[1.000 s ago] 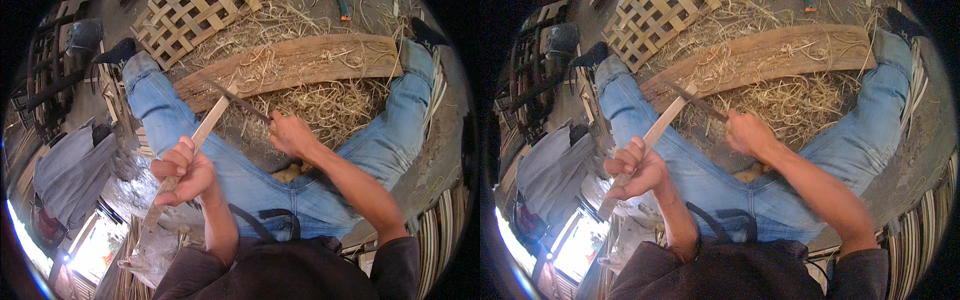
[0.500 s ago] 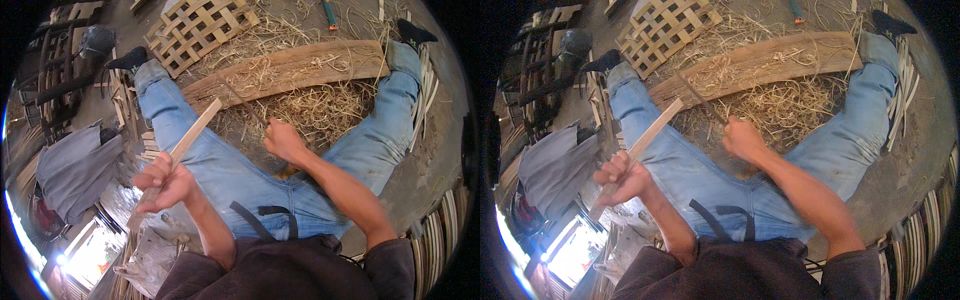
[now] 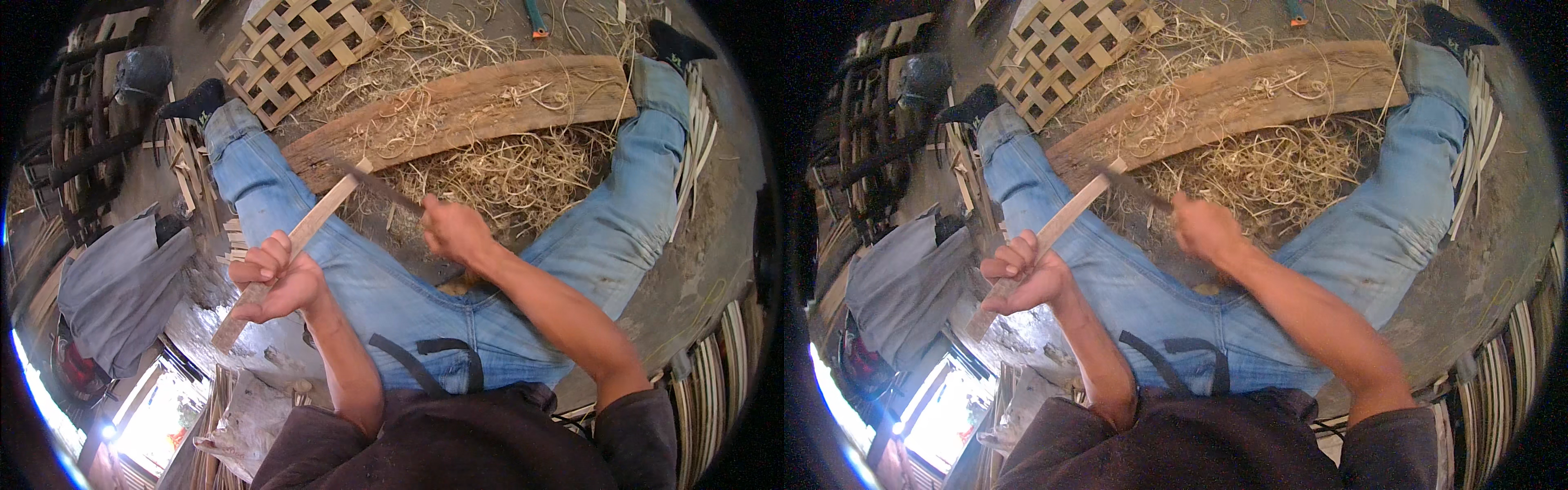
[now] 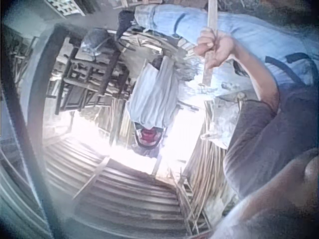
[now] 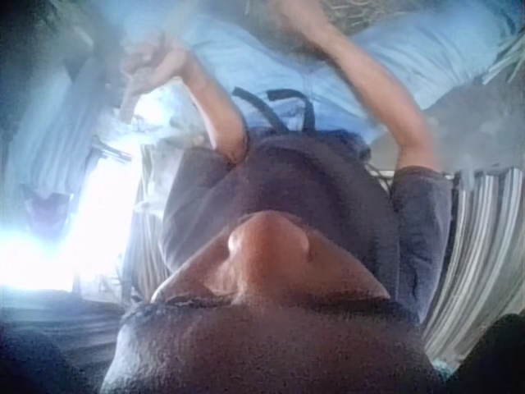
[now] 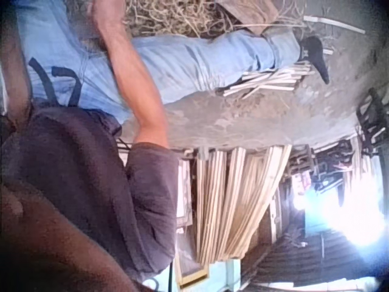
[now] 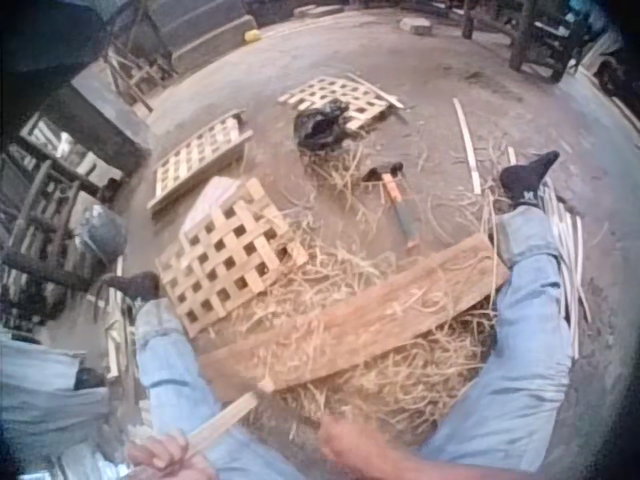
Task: The person sits on the floor and uses a knife to shave and shape thin wooden strips. They repeatedly hold the strips, cut along their length, and place finished pieces aside.
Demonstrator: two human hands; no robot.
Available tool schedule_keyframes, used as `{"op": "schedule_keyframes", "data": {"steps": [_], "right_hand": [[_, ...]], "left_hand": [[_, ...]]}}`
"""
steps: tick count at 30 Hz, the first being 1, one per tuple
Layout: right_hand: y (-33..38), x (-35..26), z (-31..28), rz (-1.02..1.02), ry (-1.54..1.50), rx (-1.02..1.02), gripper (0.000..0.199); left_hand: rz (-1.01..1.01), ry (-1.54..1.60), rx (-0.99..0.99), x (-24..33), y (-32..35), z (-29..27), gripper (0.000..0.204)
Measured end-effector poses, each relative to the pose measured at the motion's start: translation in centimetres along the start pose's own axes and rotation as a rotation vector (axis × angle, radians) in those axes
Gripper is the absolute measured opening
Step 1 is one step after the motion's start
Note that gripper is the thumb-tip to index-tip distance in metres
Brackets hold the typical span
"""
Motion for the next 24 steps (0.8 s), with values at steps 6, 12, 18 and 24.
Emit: {"op": "schedule_keyframes", "data": {"steps": [6, 12, 18, 24], "right_hand": [[-0.3, 0.3, 1.2, 0.121, -0.066, 0.018, 0.032], [-1.1, -0.2, 2.1, 0.051, -0.042, 0.096, 0.030], [1.1, -3.1, -1.9, 0.234, -0.723, 0.441, 0.040], [1.5, -3.5, -7.0, 0.333, -1.579, 0.731, 0.026]], "left_hand": [[-0.042, -0.068, 0.385, -0.9, -1.1, -4.2, 0.059], [-0.131, -0.017, 0.765, -1.9, -0.5, -7.9, 0.052], [-0.205, 0.419, 0.391, 0.0, 1.0, -4.1, 0.049], [-0.440, 0.044, 0.183, -0.7, 7.2, 3.1, 0.057]]}}
Point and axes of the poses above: each hand's wrist, its own y-axis away from the middle knuckle, its own z-axis out of the palm, x = y × z, the point moved 7 cm from there along -y, towards the middle knuckle, and after that the axes turned 2 degrees about -z, right-handed, at the moved point
